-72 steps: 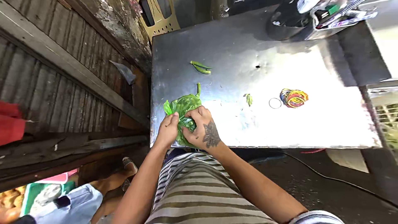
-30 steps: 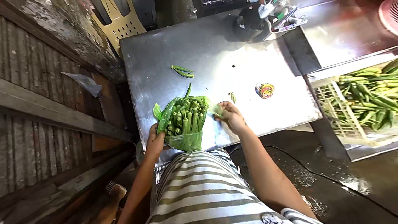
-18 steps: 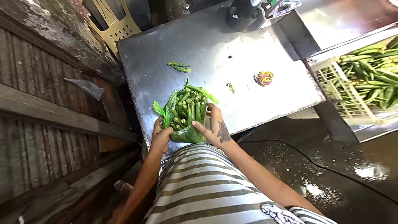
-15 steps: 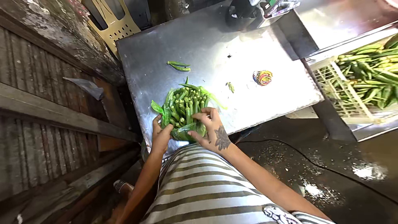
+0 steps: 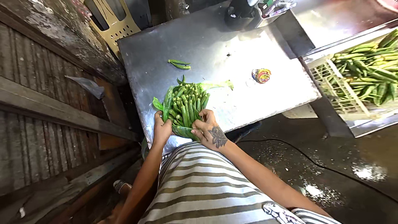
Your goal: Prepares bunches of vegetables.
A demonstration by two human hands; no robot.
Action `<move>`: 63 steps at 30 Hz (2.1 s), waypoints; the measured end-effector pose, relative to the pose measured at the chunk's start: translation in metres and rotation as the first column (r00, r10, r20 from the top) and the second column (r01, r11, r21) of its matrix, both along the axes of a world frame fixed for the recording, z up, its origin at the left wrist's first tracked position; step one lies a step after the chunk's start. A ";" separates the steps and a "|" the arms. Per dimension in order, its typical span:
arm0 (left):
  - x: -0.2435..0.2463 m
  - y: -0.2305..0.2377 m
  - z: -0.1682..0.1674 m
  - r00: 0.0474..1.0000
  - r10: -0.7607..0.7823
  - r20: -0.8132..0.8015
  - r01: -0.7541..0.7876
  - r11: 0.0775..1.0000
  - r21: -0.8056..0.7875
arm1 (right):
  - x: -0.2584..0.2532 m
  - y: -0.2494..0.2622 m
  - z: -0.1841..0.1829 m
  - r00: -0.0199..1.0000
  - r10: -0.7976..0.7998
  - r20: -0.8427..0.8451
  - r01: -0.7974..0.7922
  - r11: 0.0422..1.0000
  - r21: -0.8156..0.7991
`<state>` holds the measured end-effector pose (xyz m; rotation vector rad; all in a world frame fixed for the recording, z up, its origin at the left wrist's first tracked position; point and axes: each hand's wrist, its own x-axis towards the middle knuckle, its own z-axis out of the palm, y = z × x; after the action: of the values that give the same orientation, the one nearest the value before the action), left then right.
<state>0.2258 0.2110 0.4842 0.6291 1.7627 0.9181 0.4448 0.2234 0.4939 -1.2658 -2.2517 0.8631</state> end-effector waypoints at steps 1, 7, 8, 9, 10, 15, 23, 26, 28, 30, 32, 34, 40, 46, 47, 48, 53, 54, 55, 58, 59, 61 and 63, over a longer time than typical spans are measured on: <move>-0.002 0.000 -0.004 1.000 -0.019 -0.020 0.019 1.000 0.005 | 0.002 -0.001 -0.005 0.999 -0.006 -0.052 0.003 0.999 -0.046; -0.001 0.003 -0.003 0.997 -0.014 0.076 0.015 1.000 -0.014 | 0.016 -0.004 -0.021 0.978 -0.003 -0.210 -0.017 0.995 -0.095; -0.001 0.004 -0.002 0.996 0.002 0.093 0.001 1.000 -0.030 | 0.018 -0.005 -0.024 0.972 -0.002 -0.236 -0.021 0.995 -0.093; 0.000 0.005 -0.001 0.995 0.015 0.099 -0.011 0.999 -0.040 | 0.020 -0.005 -0.028 0.967 0.001 -0.255 -0.025 0.996 -0.090; 0.001 0.006 -0.001 0.995 0.019 0.097 -0.015 0.999 -0.044 | 0.022 -0.006 -0.030 0.962 0.005 -0.273 -0.029 0.996 -0.083; -0.001 0.005 -0.011 1.000 -0.021 0.023 0.022 0.998 -0.067 | 0.038 -0.013 -0.048 0.910 -0.087 -0.407 0.021 0.986 -0.164; -0.042 -0.005 -0.010 0.981 -0.130 -0.142 0.102 0.977 -0.189 | 0.070 -0.021 -0.041 0.870 -0.354 -0.344 0.135 0.841 -0.525; -0.014 -0.014 -0.014 0.996 0.035 -0.077 -0.040 0.997 -0.060 | 0.045 -0.017 -0.050 0.845 -0.348 -0.405 0.085 0.836 -0.542; 0.002 -0.020 -0.020 0.986 0.167 -0.001 -0.167 0.986 0.030 | 0.037 -0.013 -0.053 0.848 -0.380 -0.370 0.143 0.835 -0.531; 0.013 -0.022 -0.015 0.967 0.247 0.054 -0.249 0.968 0.019 | 0.031 -0.009 -0.058 0.866 -0.389 -0.313 0.219 0.859 -0.463; 0.023 -0.017 -0.004 0.945 0.311 0.103 -0.308 0.950 -0.040 | 0.021 -0.002 -0.064 0.858 -0.422 -0.292 0.309 0.880 -0.361; 0.031 -0.009 0.009 0.917 0.372 0.142 -0.356 0.926 -0.127 | 0.009 0.008 -0.064 0.809 -0.496 -0.316 0.389 0.854 -0.346; 0.055 0.027 0.078 0.804 0.461 0.376 -0.402 0.887 -0.227 | 0.000 0.073 -0.034 0.498 -0.765 -0.408 0.276 0.586 -0.762; 0.071 0.090 0.132 0.725 0.315 0.612 -0.369 0.928 -0.041 | 0.027 0.117 0.016 0.341 -0.891 -0.299 -0.005 0.316 -0.949; 0.071 0.101 0.132 0.765 0.195 0.613 -0.273 0.961 0.035 | 0.033 0.119 0.023 0.335 -0.902 -0.272 0.004 0.290 -0.957; 0.068 0.112 0.129 0.836 0.041 0.547 -0.135 0.982 0.133 | 0.038 0.120 0.028 0.319 -0.911 -0.262 0.021 0.283 -0.959; 0.041 0.141 0.094 0.625 -0.319 -0.713 0.492 0.870 0.041 | 0.064 0.124 0.012 0.379 -0.870 -0.315 0.197 0.409 -0.891; 0.035 0.141 0.083 0.539 -0.324 -0.777 0.465 0.884 -0.046 | 0.066 0.125 0.010 0.417 -0.847 -0.329 0.232 0.449 -0.863; 0.029 0.139 0.072 0.527 -0.352 -0.773 0.422 0.898 -0.121 | 0.067 0.125 0.008 0.472 -0.818 -0.331 0.275 0.492 -0.826; 0.013 0.115 0.035 0.667 -0.386 -0.637 0.310 0.922 -0.233 | 0.063 0.115 -0.001 0.663 -0.711 -0.233 0.484 0.645 -0.592; 0.008 0.104 0.023 0.721 -0.347 -0.599 0.276 0.938 -0.211 | 0.059 0.109 -0.003 0.704 -0.680 -0.206 0.533 0.696 -0.481; 0.003 0.082 0.007 0.838 -0.237 -0.491 0.219 0.971 -0.095 | 0.050 0.091 -0.013 0.745 -0.623 -0.238 0.562 0.779 -0.279; 0.005 0.064 -0.002 0.957 -0.095 -0.275 0.103 0.995 0.014 | 0.045 0.070 -0.029 0.776 -0.555 -0.300 0.540 0.830 -0.139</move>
<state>0.2313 0.2753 0.4824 0.8905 1.9443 0.8178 0.4894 0.2936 0.4647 -1.5524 -1.4813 0.8193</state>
